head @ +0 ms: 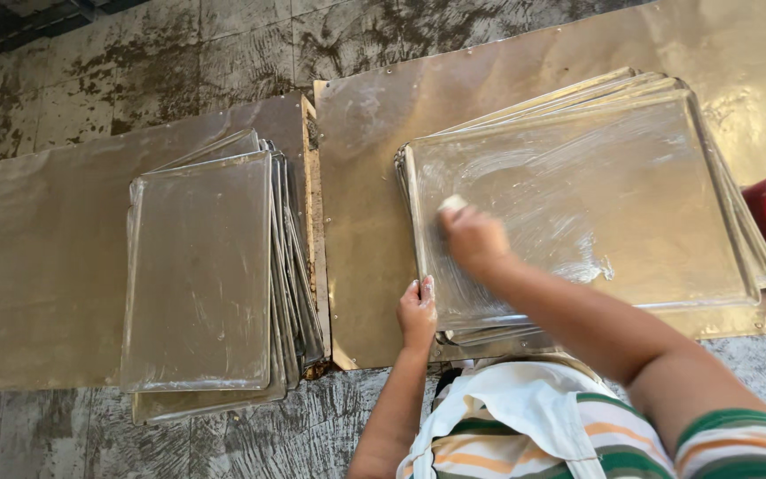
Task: The person repeatedly greases metal baking trays with a white substance using a cloth. They take trays from a stack, apply the substance, and place them on a separate stack.
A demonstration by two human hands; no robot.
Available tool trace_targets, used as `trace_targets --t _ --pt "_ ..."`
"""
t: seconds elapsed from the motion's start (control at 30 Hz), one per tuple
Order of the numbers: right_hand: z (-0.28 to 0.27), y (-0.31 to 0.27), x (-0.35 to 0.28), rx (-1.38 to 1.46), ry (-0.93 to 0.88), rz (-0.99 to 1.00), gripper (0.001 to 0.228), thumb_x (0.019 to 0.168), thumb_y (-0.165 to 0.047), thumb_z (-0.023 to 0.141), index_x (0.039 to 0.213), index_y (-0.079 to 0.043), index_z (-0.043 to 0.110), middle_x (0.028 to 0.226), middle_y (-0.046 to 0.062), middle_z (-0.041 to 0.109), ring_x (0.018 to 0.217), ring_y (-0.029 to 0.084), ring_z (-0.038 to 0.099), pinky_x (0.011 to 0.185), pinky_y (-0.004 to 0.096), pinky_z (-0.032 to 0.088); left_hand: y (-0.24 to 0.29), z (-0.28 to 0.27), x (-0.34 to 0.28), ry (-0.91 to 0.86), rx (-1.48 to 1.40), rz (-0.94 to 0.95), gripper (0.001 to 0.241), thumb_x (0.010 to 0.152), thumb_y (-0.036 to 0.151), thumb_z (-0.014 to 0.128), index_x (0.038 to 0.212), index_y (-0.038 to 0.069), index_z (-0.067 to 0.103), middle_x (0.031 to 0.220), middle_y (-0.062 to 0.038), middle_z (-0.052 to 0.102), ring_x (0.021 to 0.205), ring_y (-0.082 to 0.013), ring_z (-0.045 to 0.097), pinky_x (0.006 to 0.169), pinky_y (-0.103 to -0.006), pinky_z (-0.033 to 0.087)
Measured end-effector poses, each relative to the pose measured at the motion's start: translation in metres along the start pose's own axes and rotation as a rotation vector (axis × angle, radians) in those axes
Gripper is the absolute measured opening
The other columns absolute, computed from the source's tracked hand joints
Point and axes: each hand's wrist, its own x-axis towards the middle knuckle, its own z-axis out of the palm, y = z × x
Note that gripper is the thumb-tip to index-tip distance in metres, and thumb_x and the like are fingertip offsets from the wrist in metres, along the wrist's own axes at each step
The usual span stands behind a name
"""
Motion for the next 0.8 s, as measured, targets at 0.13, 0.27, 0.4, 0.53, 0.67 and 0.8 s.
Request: trace_targets --t 0.13,0.27,0.4,0.53,0.67,0.8 --pt "-0.04 0.002 -0.005 0.391 -0.244 0.03 0.026 0.098 -0.026 0.052 0.119 -0.011 0.049 0.102 0.021 0.072 0.092 0.04 0.073 0.079 0.05 0.057 -0.006 0.003 0.0 0.033 -0.115 -0.022 0.039 0.099 0.033 0.068 0.075 0.002 0.059 0.058 -0.005 0.046 0.057 -0.0108 0.04 0.052 -0.0343 0.037" --pt "-0.048 0.186 0.024 0.25 -0.33 0.59 0.05 0.104 -0.041 0.05 0.147 -0.015 0.046 0.122 0.026 0.071 0.11 0.045 0.069 0.091 0.055 0.054 -0.014 0.008 0.002 0.037 -0.053 0.032 0.041 0.099 0.035 0.066 0.075 0.003 0.059 0.056 -0.007 0.049 0.053 -0.0144 0.042 0.052 -0.0357 0.04" --pt "-0.049 0.305 0.035 0.112 -0.092 0.728 0.057 0.108 -0.035 0.051 0.152 0.001 0.042 0.112 0.031 0.072 0.097 0.046 0.072 0.08 0.054 0.055 -0.017 0.008 0.007 0.018 0.003 0.022 0.043 0.099 0.039 0.065 0.075 0.004 0.06 0.056 -0.01 0.051 0.053 -0.0173 0.046 0.054 -0.0379 0.043" --pt "-0.012 0.216 0.044 0.062 -0.21 0.638 0.034 0.114 -0.029 0.039 0.135 -0.007 0.054 0.107 0.025 0.076 0.093 0.041 0.074 0.074 0.052 0.057 -0.017 0.003 -0.006 -0.034 0.021 0.006 0.045 0.1 0.042 0.065 0.078 0.003 0.06 0.058 -0.011 0.051 0.054 -0.0192 0.045 0.055 -0.0392 0.042" --pt "-0.017 0.019 0.02 0.113 -0.331 0.037 0.025 0.097 -0.018 0.049 0.121 -0.01 0.048 0.1 0.023 0.075 0.087 0.042 0.075 0.074 0.054 0.059 -0.003 -0.001 0.003 -0.047 -0.001 -0.004 0.041 0.097 0.042 0.067 0.08 0.004 0.065 0.059 -0.009 0.057 0.052 -0.018 0.05 0.056 -0.0371 0.045" --pt "-0.056 -0.021 0.079 0.298 -0.309 0.086 0.036 0.096 -0.034 0.056 0.119 -0.008 0.048 0.102 0.022 0.074 0.098 0.044 0.07 0.083 0.054 0.055 -0.009 0.004 0.0 -0.085 -0.182 -0.049 0.04 0.099 0.038 0.069 0.082 0.002 0.066 0.06 -0.006 0.053 0.056 -0.0134 0.043 0.053 -0.0362 0.038"
